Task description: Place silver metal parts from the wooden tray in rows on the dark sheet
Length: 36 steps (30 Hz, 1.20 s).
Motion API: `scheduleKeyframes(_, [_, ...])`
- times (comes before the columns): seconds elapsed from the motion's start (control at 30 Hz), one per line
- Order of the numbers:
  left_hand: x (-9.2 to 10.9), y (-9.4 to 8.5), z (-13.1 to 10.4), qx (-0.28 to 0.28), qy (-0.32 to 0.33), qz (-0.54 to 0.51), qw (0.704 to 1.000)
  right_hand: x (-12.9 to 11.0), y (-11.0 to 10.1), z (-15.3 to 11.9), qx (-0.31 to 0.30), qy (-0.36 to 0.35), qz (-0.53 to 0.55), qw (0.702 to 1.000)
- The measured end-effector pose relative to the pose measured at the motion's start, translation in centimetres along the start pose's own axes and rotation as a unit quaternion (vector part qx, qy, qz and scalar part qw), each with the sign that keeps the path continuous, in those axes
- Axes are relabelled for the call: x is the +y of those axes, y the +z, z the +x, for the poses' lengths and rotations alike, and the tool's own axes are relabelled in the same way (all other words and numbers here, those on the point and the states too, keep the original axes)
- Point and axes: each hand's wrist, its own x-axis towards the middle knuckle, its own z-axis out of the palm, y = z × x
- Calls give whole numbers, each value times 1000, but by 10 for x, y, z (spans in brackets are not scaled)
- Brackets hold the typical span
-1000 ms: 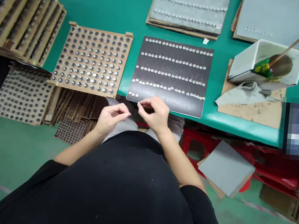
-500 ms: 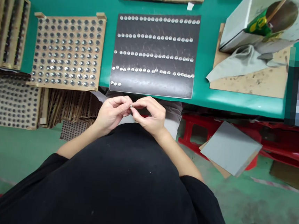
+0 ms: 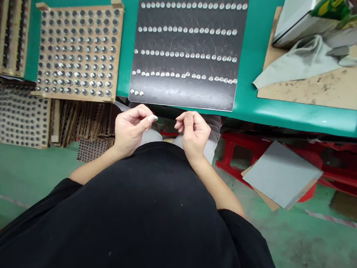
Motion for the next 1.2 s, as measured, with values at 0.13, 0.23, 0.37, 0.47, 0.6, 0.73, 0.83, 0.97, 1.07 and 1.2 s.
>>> scheduleKeyframes(0.13, [1,0,0,-3,4,19,1000,-7,-4,4,-128,-5,-36,991])
scheduleKeyframes(0.23, [3,-1,-1,-17,-9,23,1000,-16,-3,8,-186,-48,-66,979])
scheduleKeyframes(0.37, [4,-2,-3,-49,-29,3,998,-19,1,10,-117,-99,-83,985])
scheduleKeyframes(0.47, [3,-2,-4,-64,-41,-29,997,-13,2,9,-35,-92,-147,984])
scheduleKeyframes(0.6, [0,-2,-3,-58,-53,-50,996,-8,-2,7,-58,-38,-121,990])
scheduleKeyframes(0.73, [1,-2,-3,-50,-54,-44,996,-13,-3,3,-184,9,-68,980])
scheduleKeyframes(0.83, [2,-1,-3,-56,-57,-40,996,-18,-2,2,-190,3,-51,980])
scheduleKeyframes(0.97, [1,-1,-3,-61,-74,-51,994,-17,-1,3,-166,-23,-43,985])
scheduleKeyframes(1.07, [0,-1,-3,-54,-81,-60,993,-15,-1,3,-169,-34,-43,984])
scheduleKeyframes(1.2, [1,0,-4,-50,-82,-69,993,-14,-1,1,-178,-27,-53,982])
